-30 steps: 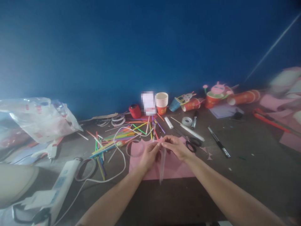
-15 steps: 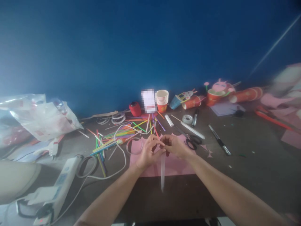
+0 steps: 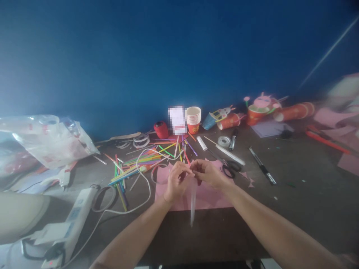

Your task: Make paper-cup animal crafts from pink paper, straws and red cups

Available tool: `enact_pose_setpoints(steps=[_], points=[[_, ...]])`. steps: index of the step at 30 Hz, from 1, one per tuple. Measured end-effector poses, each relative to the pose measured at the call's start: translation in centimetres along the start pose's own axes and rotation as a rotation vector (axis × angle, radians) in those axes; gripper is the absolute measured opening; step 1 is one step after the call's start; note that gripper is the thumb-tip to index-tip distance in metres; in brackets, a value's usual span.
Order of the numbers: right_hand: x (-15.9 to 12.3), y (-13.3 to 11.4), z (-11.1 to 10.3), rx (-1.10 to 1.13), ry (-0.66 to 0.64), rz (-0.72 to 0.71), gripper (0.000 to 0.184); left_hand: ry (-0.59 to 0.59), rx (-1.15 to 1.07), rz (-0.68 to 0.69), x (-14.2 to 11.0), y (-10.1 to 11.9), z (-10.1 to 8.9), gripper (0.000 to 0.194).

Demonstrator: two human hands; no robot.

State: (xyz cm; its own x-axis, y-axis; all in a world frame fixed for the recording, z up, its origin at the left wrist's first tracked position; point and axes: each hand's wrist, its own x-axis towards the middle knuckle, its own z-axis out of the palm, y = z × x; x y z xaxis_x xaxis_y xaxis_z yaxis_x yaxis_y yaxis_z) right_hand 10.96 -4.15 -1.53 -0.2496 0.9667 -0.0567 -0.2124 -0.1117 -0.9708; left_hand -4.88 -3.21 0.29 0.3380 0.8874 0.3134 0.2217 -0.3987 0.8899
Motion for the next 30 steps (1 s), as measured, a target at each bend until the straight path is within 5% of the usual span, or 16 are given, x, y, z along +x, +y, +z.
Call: enact_pose_setpoints(steps=[4, 7, 9, 13, 21, 30], points=[[0.0, -0.2, 0.0, -0.017, 0.051, -0.03, 0.027, 0.103, -0.147, -0.267, 0.3, -0.6, 0.3, 0.036], [0.1, -0.4, -0.3, -0.019, 0.111, -0.061, 0.024, -0.039, -0.257, -0.431, 0.5, -1.0, 0.5, 0.052], [0.2, -0.3, -0.6, 0.002, 0.162, -0.075, 0.023, -0.178, -0.324, -0.495, 0.4, -0.9, 0.6, 0.046], [0.5, 0.0, -1.1, 0.054, 0.2, -0.05, 0.026, -0.316, -0.324, -0.532, 0.3, -0.6, 0.8, 0.031], [0.4, 0.2, -0.9, 0.039, 0.134, 0.024, 0.03, -0.244, -0.339, -0.529, 0.3, -1.6, 1.0, 0.033], [0.4, 0.6, -1.0, -0.128, 0.183, -0.01, 0.031, -0.349, -0.254, -0.573, 0.0, -1.4, 1.3, 0.034]])
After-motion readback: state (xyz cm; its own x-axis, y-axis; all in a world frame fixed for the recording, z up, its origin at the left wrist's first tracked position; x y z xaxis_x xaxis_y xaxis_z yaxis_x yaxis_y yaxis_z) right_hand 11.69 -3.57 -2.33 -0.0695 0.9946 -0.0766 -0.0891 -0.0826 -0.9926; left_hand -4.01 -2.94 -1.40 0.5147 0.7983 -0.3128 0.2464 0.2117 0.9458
